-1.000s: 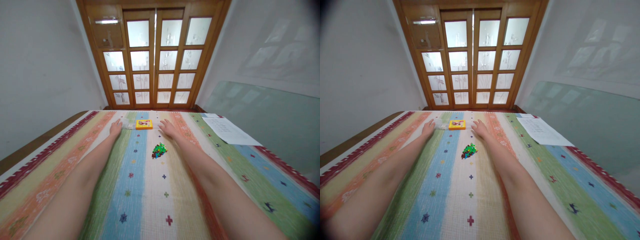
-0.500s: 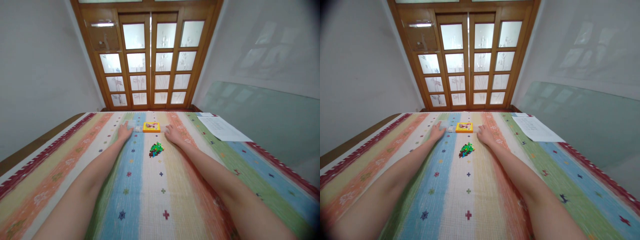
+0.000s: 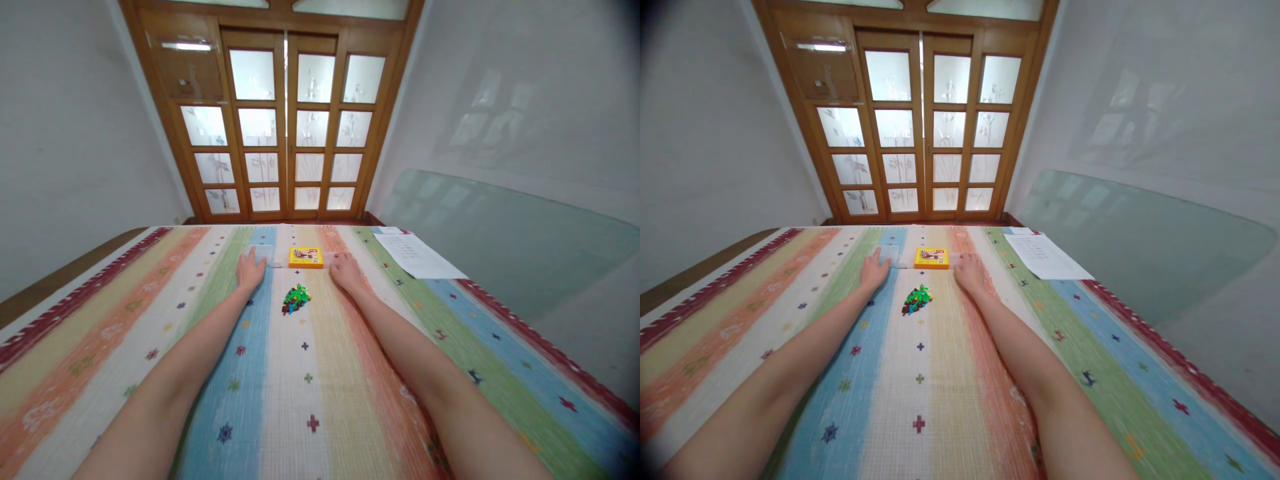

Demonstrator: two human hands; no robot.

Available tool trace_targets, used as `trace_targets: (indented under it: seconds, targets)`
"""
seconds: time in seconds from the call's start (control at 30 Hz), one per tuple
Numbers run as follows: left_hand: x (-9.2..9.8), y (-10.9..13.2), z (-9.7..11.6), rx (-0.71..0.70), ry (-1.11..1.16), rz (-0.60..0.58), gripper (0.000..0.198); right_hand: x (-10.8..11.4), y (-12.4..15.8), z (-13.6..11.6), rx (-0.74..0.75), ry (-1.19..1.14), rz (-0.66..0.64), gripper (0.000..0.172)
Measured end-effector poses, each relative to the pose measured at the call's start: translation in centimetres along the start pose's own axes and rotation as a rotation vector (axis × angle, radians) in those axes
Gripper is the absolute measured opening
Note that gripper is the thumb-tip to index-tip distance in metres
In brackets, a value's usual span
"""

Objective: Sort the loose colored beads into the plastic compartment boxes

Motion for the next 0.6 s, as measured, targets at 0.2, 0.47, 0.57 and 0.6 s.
trace_targets:
  seconds: [0.2,0.47,0.57,0.6]
  targets:
    - [2.0,-1.1,-3.6,0.050,0.019,0.053,0.064,-0.1,0.0,0.1,0.031,-0.018,-0.017,0.040]
    - [5.8,-2.5,-9.3,0.060,-0.105,0.057,0.055,-0.5,-0.2,0.5,0.050,-0.005,0.023,0.039]
    - [6.1,-2.5,-9.8,0.036,-0.150,0.008,0.053,-0.4,-0.7,1.1,0.062,0.005,0.006,0.040]
    - [6.1,-2.4,-9.6,0.022,-0.157,0.005,0.053,-0.4,-0.9,1.3,0.080,0.011,-0.008,0.041]
Point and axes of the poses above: each hand's wrist, its own y-axis away from the middle knuckle, its own x-axis out of the back of the hand, z = x × y, the point moved 7 cm from there along -y, towards the middle knuckle, and after that the axes turned 3 degrees about -z, right-handed, at the moved point
